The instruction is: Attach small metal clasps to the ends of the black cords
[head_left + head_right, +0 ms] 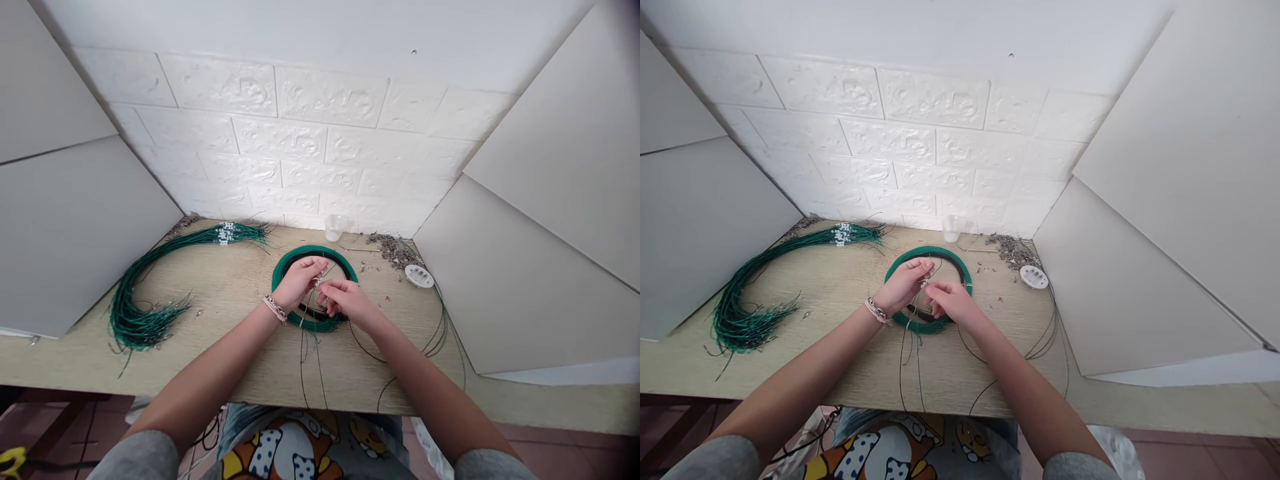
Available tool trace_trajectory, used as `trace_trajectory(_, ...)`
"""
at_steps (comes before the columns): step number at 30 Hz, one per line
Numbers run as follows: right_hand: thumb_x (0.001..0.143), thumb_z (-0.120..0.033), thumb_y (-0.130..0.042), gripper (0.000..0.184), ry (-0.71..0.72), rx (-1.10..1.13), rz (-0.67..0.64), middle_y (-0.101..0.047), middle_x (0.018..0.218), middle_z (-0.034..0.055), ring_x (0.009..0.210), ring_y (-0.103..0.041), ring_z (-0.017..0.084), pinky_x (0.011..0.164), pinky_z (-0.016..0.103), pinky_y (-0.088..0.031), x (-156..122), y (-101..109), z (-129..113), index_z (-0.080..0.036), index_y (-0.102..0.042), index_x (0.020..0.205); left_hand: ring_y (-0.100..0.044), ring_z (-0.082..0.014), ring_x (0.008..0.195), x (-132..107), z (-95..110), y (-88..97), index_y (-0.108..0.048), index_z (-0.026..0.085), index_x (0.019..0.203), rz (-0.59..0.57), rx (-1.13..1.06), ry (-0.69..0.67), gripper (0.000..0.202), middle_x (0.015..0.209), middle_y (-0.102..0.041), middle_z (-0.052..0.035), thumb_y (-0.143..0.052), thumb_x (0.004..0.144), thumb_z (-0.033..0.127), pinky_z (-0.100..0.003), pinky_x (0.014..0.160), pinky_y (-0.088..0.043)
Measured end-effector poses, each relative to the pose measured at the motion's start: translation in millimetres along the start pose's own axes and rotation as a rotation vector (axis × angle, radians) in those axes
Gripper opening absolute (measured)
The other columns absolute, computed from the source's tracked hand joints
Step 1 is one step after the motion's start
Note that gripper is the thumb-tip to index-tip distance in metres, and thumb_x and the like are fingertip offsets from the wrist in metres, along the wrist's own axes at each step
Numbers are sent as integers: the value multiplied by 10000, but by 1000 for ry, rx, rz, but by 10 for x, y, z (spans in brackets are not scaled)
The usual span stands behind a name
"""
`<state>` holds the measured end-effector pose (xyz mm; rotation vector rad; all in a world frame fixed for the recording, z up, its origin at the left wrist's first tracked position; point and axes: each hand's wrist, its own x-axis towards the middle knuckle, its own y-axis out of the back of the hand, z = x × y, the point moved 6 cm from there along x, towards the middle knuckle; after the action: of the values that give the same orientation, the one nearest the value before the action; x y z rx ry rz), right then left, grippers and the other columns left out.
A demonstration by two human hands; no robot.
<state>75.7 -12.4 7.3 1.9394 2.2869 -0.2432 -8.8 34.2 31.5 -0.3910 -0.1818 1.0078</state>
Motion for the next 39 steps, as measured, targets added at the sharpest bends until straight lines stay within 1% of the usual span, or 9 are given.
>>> trace_trajectory(2,712,-348,-585,232,-21,-42,-42,-601,686,21,466,-466,58,436,192,-408,-26,-51,-3,-144,-625,814,-385,-36,484,-6,22,43,-546,125,678,68,-68,7,249,634,-472,29,-687,655,329,-170,439,-318)
trace_trajectory(4,710,-314,-583,194,-22,-87,-53,-586,642,7,455,-454,55,422,183,-390,-41,-82,-6,-143,-627,789,-400,-34,502,-5,24,63,-554,130,708,89,-126,29,237,678,-483,28,-696,642,309,-164,451,-348)
trace_trajectory(10,722,-261,-546,175,-7,-109,-125,-576,651,-15,430,-449,44,411,175,-393,-9,-184,96,-154,-607,848,-372,-20,466,4,-5,57,-541,133,707,56,-199,65,242,669,-454,36,-695,658,312,-144,384,-319)
trace_trajectory(14,736,-263,-534,168,10,-138,-182,-570,641,-14,434,-459,48,405,172,-394,-2,-240,138,-158,-617,838,-398,-20,484,1,-21,54,-536,135,719,57,-211,71,243,700,-468,33,-692,669,314,-138,398,-345)
trace_trajectory(20,759,-337,-494,203,-20,-48,-120,-563,621,-11,406,-439,52,378,177,-370,-7,-219,99,-155,-584,753,-419,-31,470,-10,-52,47,-525,149,747,94,-243,121,276,721,-501,31,-709,641,326,-154,380,-342)
trace_trajectory(24,726,-313,-531,172,33,-121,-90,-533,561,-27,394,-423,42,376,163,-347,-6,-214,64,-150,-554,677,-405,-27,470,-22,-82,68,-511,150,720,206,-279,111,292,679,-486,40,-723,620,324,-152,408,-348)
trace_trajectory(27,720,-296,-522,161,41,-119,-55,-521,538,-32,385,-416,39,370,159,-338,8,-195,74,-152,-534,648,-391,-28,472,-38,-107,50,-508,145,694,248,-260,108,305,650,-470,42,-723,611,345,-153,412,-328)
trace_trajectory(34,674,-347,-584,198,32,-111,-34,-512,514,-34,371,-399,47,347,171,-319,36,-179,92,-154,-545,661,-445,-47,534,-72,-123,-1,-522,141,663,256,-216,124,302,647,-501,25,-737,583,338,-157,464,-349)
trace_trajectory(39,679,-302,-560,159,40,-111,-19,-504,504,-38,368,-397,46,348,172,-311,22,-172,68,-159,-517,625,-486,-54,572,-49,-156,-2,-579,136,716,204,-257,155,201,686,-555,8,-701,656,284,-157,520,-397)
